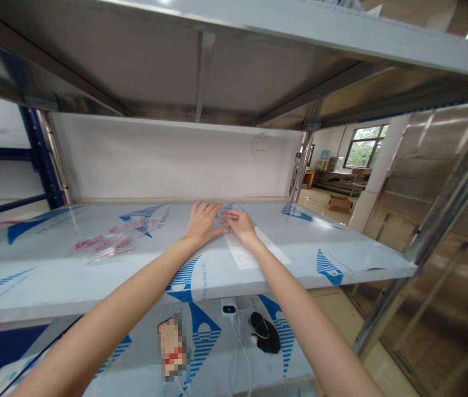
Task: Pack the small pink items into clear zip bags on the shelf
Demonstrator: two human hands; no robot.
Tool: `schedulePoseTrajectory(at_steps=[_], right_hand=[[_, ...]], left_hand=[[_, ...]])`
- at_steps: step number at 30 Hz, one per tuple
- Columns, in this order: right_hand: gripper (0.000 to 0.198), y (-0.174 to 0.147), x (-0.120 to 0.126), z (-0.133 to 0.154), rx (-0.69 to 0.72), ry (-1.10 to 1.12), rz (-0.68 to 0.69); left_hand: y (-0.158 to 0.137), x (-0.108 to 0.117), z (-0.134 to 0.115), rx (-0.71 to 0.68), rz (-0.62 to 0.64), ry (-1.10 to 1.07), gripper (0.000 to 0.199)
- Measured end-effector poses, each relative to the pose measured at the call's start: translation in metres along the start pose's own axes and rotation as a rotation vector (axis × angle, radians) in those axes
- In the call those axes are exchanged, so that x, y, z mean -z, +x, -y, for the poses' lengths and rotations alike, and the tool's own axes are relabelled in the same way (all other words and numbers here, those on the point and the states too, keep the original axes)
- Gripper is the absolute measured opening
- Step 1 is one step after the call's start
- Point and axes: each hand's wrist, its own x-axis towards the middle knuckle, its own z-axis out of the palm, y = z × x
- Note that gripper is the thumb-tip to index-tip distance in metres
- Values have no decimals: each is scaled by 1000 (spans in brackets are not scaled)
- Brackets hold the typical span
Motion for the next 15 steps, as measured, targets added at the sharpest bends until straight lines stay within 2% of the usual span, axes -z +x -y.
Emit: schedulePoseTrajectory(at_steps=[7,11,13,15], right_hand=[[29,-2,6,6,-2,36,31],[31,-3,23,9,-33,11,-155],[29,-5,39,3,-56,-104,-242],[24,-9,57,-11,-79,-265,-232]], left_hand=[[0,1,5,-26,-59,-47,47],[1,0,10,39,-120,-119,45],[2,1,10,80,-152,-202,44],[2,2,8,110,-170,-316,42]])
